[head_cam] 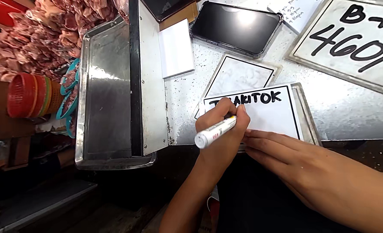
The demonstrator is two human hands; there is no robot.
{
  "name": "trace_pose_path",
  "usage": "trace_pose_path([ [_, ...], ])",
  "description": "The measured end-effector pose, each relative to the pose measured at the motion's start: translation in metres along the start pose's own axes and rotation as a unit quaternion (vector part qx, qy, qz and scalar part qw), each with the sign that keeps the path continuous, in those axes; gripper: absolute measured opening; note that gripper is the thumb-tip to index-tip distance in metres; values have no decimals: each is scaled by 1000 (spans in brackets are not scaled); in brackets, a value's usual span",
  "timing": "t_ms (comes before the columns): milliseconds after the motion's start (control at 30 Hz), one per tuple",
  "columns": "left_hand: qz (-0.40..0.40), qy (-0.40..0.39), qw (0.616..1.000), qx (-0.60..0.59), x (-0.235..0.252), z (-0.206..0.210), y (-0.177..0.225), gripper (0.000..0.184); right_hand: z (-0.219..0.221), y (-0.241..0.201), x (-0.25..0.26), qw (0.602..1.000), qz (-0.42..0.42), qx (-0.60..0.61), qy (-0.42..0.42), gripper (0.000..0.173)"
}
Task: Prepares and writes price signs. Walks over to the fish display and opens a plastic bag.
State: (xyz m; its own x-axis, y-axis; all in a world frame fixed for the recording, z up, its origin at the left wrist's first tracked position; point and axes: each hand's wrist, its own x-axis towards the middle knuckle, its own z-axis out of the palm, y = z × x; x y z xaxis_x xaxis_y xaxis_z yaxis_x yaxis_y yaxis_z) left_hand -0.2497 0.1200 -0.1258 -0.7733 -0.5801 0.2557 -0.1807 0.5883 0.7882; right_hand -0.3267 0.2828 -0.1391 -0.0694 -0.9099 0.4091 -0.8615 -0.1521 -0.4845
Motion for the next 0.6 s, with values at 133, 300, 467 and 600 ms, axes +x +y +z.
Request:
trace_pose_path([
  [133, 23, -38, 999, -10, -13, -11, -1, 19, -1, -1, -3, 998, 11, -56, 11, 36],
  [300, 17, -25, 1000, -6, -3, 2, 2, 17, -3, -5, -9, 999, 14, -49, -4, 37],
  [467, -10, 1, 999, -46, 9, -8, 3, 21, -14, -2, -13, 999, 26, 11, -16, 34],
  [600, 1, -49, 997, -60, 13, 2, 11, 20, -33, 20, -23, 996, 82, -21, 27, 35],
])
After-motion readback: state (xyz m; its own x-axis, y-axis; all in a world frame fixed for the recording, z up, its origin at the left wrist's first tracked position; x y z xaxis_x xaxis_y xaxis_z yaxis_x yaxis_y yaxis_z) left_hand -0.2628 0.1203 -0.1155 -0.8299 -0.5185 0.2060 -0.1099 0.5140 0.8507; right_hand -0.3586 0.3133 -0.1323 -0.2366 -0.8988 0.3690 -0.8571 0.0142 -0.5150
